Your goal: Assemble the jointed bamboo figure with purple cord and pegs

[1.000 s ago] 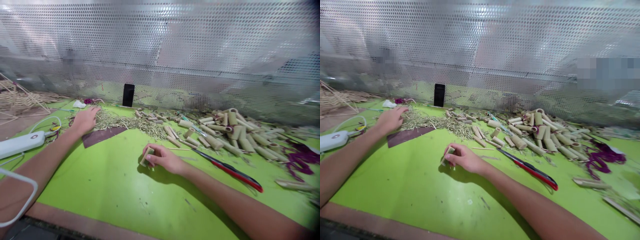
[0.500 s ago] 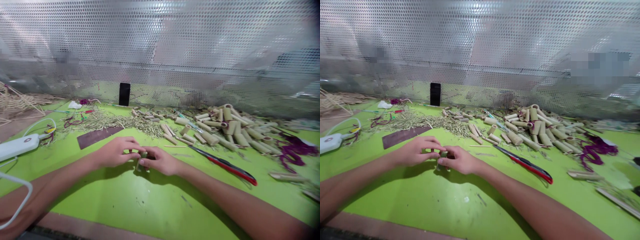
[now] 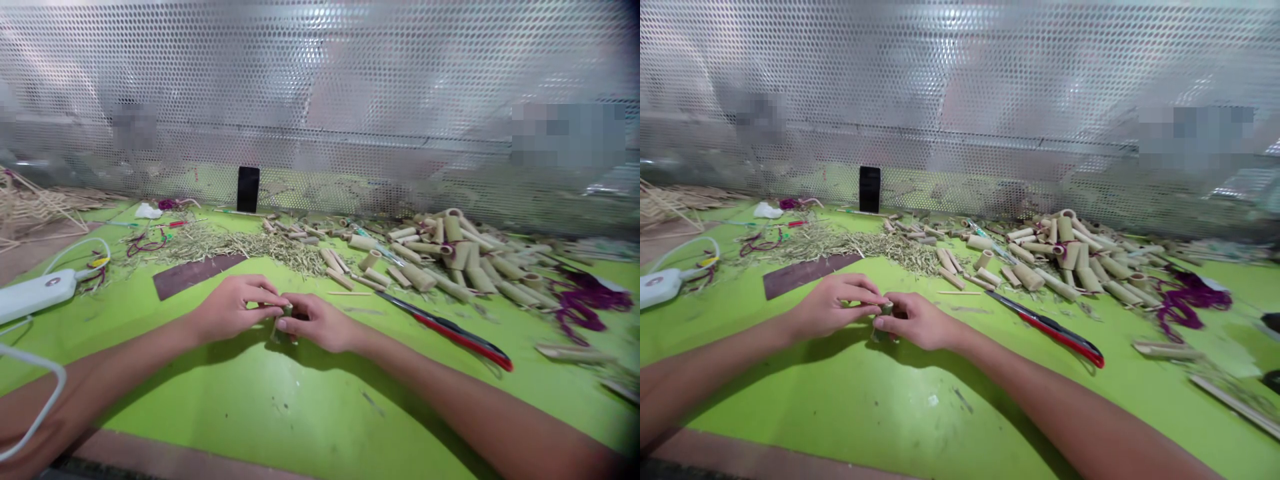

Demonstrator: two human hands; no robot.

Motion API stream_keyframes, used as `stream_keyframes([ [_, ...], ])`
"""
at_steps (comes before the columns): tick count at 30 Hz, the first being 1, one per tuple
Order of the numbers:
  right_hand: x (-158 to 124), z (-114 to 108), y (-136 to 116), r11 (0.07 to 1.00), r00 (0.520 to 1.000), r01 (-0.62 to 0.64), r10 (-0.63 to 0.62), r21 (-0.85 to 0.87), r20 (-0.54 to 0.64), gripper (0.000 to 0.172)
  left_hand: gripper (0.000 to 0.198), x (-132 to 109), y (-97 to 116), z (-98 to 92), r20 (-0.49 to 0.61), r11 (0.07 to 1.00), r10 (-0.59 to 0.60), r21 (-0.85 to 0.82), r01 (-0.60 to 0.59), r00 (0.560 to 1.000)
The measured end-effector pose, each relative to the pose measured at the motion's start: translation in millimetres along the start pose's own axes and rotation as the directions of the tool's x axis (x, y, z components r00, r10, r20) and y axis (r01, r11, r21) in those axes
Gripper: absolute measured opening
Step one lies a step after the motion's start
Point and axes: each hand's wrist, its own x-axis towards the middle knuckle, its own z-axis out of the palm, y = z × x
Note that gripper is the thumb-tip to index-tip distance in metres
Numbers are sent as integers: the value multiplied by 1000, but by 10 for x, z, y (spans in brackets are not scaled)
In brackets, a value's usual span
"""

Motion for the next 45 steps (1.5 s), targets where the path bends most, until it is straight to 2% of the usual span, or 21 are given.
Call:
stream_keyframes([
  [6,3,-7,-18,1000,1000,11,-11,18,6,42,14,0,51,9,-21,997,-68,-45,67,997],
  [12,-8,-16,-50,1000,999,-11,11,16,37,38,16,55,91,33,19,966,-210,-147,210,978],
  [17,-1,-15,-32,998,999,-33,32,48,26,44,11,52,62,74,-17,958,-226,-183,219,974],
  [23,13,-16,0,985,998,-34,24,172,60,47,12,18,0,136,-35,920,-264,-309,241,964],
  [28,33,-17,27,970,996,-21,0,243,89,43,12,12,8,173,-94,935,-218,-304,181,971],
  [33,35,-6,0,951,994,1,-35,310,101,44,8,23,92,167,-160,989,-79,-134,57,984],
  [40,32,17,-18,948,998,3,-21,318,53,44,12,-3,68,124,-131,996,82,40,-77,988],
  [45,43,14,15,949,999,23,-30,315,19,41,19,-13,55,59,-87,998,68,-5,-69,994],
])
